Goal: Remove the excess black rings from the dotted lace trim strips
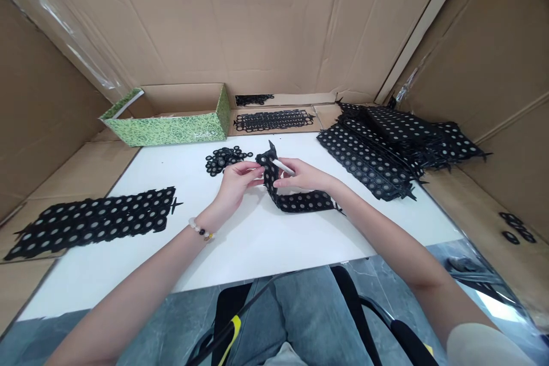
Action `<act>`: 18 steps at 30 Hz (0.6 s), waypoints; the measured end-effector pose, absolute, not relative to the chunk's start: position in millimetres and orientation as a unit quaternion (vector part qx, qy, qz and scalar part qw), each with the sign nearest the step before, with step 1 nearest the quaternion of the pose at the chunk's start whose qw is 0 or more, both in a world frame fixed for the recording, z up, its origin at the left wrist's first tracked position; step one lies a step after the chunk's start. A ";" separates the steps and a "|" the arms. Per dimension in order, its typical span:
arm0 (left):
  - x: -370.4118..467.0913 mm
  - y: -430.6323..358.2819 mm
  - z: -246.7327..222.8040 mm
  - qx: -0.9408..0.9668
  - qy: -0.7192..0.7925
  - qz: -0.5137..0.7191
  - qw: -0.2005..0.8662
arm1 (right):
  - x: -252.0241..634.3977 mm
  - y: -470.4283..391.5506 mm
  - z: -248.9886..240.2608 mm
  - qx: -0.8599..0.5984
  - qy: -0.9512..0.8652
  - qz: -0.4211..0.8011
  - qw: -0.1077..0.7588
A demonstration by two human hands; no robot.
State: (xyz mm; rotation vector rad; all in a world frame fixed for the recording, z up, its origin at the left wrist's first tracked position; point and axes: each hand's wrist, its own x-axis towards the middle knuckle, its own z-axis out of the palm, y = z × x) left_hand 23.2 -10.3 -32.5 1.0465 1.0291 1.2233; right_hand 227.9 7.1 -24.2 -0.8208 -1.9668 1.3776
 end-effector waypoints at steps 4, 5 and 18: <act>26.7 -13.2 -34.2 0.471 0.437 0.536 0.548 | 222.3 2.5 -27.9 -0.321 -0.724 0.517 0.325; 27.5 -14.0 -34.3 0.472 0.430 0.539 0.550 | 222.2 1.5 -27.0 -0.324 -0.725 0.511 0.329; 29.2 -20.0 -22.8 0.404 0.331 0.509 0.685 | 264.2 17.5 -0.5 -0.381 -0.679 0.497 0.384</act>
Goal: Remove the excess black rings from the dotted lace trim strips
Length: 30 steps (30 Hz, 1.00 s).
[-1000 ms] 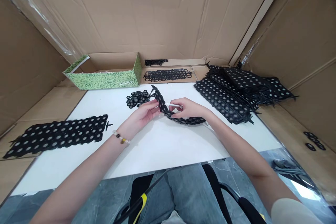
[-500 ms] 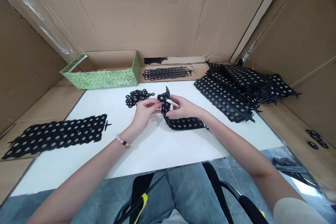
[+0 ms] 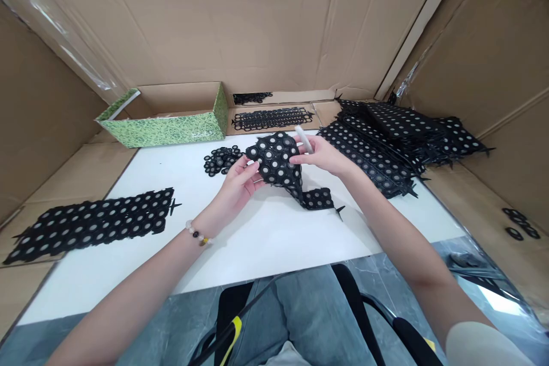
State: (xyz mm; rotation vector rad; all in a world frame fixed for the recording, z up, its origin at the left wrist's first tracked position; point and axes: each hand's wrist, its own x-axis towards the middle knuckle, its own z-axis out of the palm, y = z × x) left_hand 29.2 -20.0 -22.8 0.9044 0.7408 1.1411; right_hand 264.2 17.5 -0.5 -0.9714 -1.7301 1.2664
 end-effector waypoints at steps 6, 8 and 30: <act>31.0 -22.5 -31.5 0.412 0.328 0.451 0.720 | 257.6 12.3 0.6 -0.377 -0.690 0.436 0.437; 30.0 -21.3 -35.5 0.421 0.335 0.452 0.711 | 256.5 11.6 1.0 -0.369 -0.698 0.433 0.434; 20.6 -11.0 -27.6 0.385 0.373 0.563 0.629 | 270.2 17.9 -7.7 -0.317 -0.780 0.528 0.111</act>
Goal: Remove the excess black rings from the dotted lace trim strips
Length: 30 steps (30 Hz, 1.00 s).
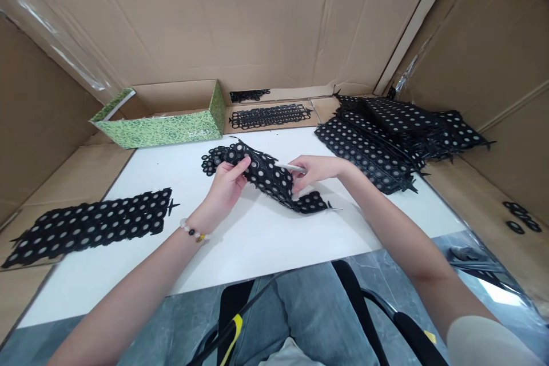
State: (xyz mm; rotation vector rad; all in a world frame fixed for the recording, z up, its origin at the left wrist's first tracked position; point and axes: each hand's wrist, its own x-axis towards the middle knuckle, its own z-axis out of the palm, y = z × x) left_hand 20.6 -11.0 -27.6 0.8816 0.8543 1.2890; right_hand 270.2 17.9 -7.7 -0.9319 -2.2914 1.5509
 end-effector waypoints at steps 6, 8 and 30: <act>18.2 -10.4 -20.3 0.345 0.401 0.532 0.661 | 304.6 22.5 14.9 -0.387 -0.759 0.456 0.258; 20.0 -13.5 -20.4 0.367 0.399 0.500 0.675 | 313.1 22.1 21.5 -0.410 -0.756 0.408 0.307; 13.9 -0.3 -46.6 0.439 0.425 0.401 0.682 | 235.9 -9.7 -14.4 -0.403 -0.636 0.457 0.473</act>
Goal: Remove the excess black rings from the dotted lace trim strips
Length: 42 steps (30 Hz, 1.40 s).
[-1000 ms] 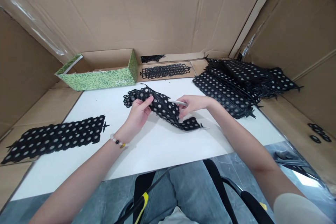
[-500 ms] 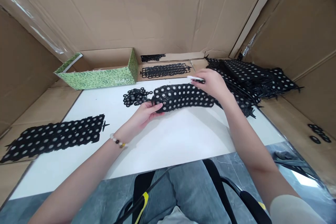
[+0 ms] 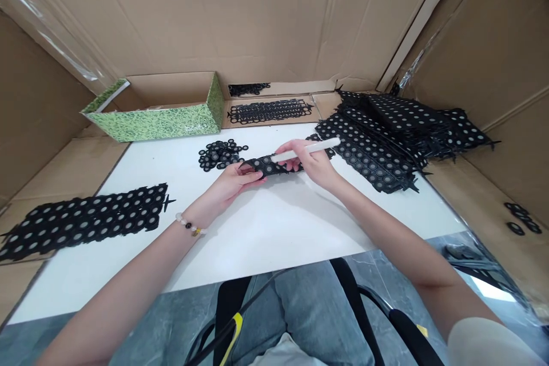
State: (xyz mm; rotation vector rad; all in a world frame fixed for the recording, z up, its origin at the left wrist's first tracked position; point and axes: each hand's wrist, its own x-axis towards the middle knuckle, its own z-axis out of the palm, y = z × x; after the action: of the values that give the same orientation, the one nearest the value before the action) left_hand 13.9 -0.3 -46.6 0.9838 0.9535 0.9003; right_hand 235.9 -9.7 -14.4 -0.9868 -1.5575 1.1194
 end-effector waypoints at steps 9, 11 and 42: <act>14.1 0.2 -48.1 0.424 0.423 0.404 0.692 | 232.4 -1.2 -30.2 -0.424 -0.642 0.431 0.471; 14.6 1.2 -47.1 0.400 0.423 0.405 0.705 | 230.3 -1.4 -35.4 -0.430 -0.626 0.444 0.475; 9.8 5.4 -53.1 0.709 0.476 0.289 0.433 | 222.2 -12.4 -59.2 -0.423 -0.539 0.480 0.548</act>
State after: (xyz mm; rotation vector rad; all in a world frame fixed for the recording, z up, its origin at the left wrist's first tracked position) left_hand 9.8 5.4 -53.1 1.7659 1.1871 0.7210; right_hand 222.2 -12.4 -59.2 -1.0022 -1.2763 1.1384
